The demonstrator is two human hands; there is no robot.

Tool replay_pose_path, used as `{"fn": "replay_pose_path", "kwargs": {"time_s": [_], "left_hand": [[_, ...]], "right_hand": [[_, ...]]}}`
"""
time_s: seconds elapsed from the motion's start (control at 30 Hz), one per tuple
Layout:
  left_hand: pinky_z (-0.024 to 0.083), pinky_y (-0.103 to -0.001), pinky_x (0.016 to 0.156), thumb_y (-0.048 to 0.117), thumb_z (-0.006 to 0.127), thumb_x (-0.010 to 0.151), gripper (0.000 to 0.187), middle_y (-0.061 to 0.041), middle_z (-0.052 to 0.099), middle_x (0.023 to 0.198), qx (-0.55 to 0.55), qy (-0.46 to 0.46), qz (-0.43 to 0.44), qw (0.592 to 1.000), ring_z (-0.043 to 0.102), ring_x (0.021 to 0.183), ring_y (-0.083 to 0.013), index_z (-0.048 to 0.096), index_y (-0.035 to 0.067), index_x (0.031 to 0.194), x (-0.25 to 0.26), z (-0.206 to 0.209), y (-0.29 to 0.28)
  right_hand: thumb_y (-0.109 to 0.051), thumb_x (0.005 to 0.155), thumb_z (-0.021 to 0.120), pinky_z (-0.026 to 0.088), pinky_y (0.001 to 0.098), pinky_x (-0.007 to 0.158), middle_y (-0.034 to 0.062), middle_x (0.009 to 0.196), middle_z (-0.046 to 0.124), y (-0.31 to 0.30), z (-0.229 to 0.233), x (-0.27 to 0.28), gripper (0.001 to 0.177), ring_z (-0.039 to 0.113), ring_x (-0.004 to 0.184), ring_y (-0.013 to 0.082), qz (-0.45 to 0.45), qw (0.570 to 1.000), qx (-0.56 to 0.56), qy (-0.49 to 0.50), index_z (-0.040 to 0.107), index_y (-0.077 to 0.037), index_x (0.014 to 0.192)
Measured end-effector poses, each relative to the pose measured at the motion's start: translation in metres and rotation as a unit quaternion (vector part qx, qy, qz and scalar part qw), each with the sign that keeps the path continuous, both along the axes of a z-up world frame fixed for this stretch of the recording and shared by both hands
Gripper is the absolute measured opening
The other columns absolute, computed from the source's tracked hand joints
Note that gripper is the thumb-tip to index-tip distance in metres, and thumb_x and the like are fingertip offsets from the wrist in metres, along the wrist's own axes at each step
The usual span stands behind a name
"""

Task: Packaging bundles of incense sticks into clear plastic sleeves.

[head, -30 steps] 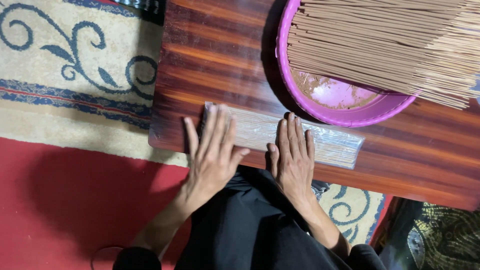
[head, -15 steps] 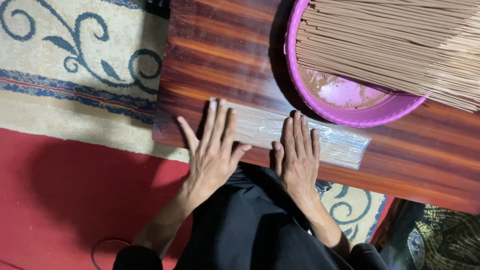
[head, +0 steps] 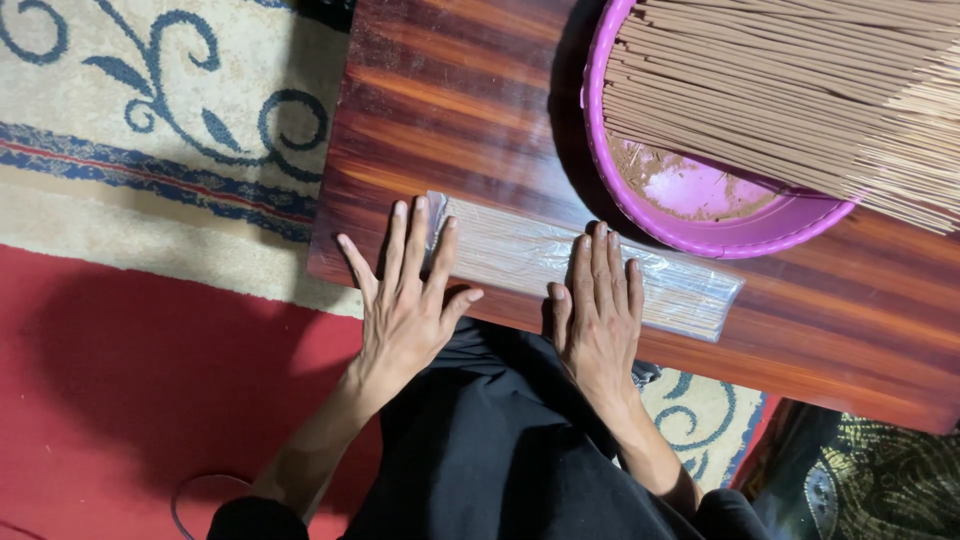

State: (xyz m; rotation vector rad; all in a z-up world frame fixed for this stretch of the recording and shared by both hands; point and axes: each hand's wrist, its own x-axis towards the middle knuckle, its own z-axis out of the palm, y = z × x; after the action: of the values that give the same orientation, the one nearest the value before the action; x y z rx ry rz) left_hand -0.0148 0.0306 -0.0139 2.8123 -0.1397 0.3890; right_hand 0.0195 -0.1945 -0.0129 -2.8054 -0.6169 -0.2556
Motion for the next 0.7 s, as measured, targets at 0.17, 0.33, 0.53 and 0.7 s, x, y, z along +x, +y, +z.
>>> {"fn": "replay_pose_path", "kwargs": {"time_s": [0.17, 0.33, 0.53, 0.7], "left_hand": [[0.004, -0.083, 0.110, 0.057, 0.042, 0.105, 0.072, -0.028, 0.041, 0.159, -0.062, -0.021, -0.027, 0.997, 0.034, 0.150, -0.0434, 0.049, 0.002, 0.151, 0.005, 0.006, -0.038], [0.011, -0.084, 0.110, 0.055, 0.046, 0.103, 0.069, -0.023, 0.045, 0.157, -0.077, -0.040, -0.069, 0.994, 0.040, 0.149, -0.0404, 0.050, 0.006, 0.150, 0.004, 0.002, -0.048], [0.007, -0.084, 0.109, 0.051, 0.045, 0.106, 0.065, -0.024, 0.046, 0.157, -0.031, -0.026, -0.017, 0.999, 0.040, 0.149, -0.0395, 0.053, 0.001, 0.147, 0.003, 0.008, -0.017], [0.009, -0.080, 0.114, 0.051, 0.049, 0.103, 0.065, -0.027, 0.048, 0.154, -0.113, -0.044, -0.064, 0.991, 0.039, 0.148, -0.0426, 0.056, 0.002, 0.145, 0.015, 0.015, -0.047]], "right_hand": [[-0.037, 0.111, 0.039, 0.021, 0.0484, 0.125, 0.0176, 0.165, 0.036, 0.001, -0.002, -0.001, 0.057, 0.034, 0.153, 0.0303, -0.002, 1.000, 0.006, 0.000, 0.042, -0.002, 0.156], [-0.036, 0.111, 0.040, 0.022, 0.0477, 0.124, 0.0174, 0.164, 0.038, -0.001, -0.003, -0.001, 0.056, 0.035, 0.152, 0.0298, 0.000, 1.000, 0.012, -0.009, 0.042, -0.003, 0.156], [-0.038, 0.110, 0.040, 0.023, 0.0472, 0.124, 0.0170, 0.164, 0.038, 0.001, 0.001, -0.002, 0.057, 0.036, 0.152, 0.0296, -0.001, 1.000, 0.014, -0.012, 0.041, -0.003, 0.156], [-0.038, 0.110, 0.042, 0.024, 0.0466, 0.124, 0.0164, 0.163, 0.040, 0.002, -0.001, 0.000, 0.056, 0.037, 0.151, 0.0288, -0.009, 1.000, 0.017, -0.015, 0.043, -0.004, 0.155]]}}
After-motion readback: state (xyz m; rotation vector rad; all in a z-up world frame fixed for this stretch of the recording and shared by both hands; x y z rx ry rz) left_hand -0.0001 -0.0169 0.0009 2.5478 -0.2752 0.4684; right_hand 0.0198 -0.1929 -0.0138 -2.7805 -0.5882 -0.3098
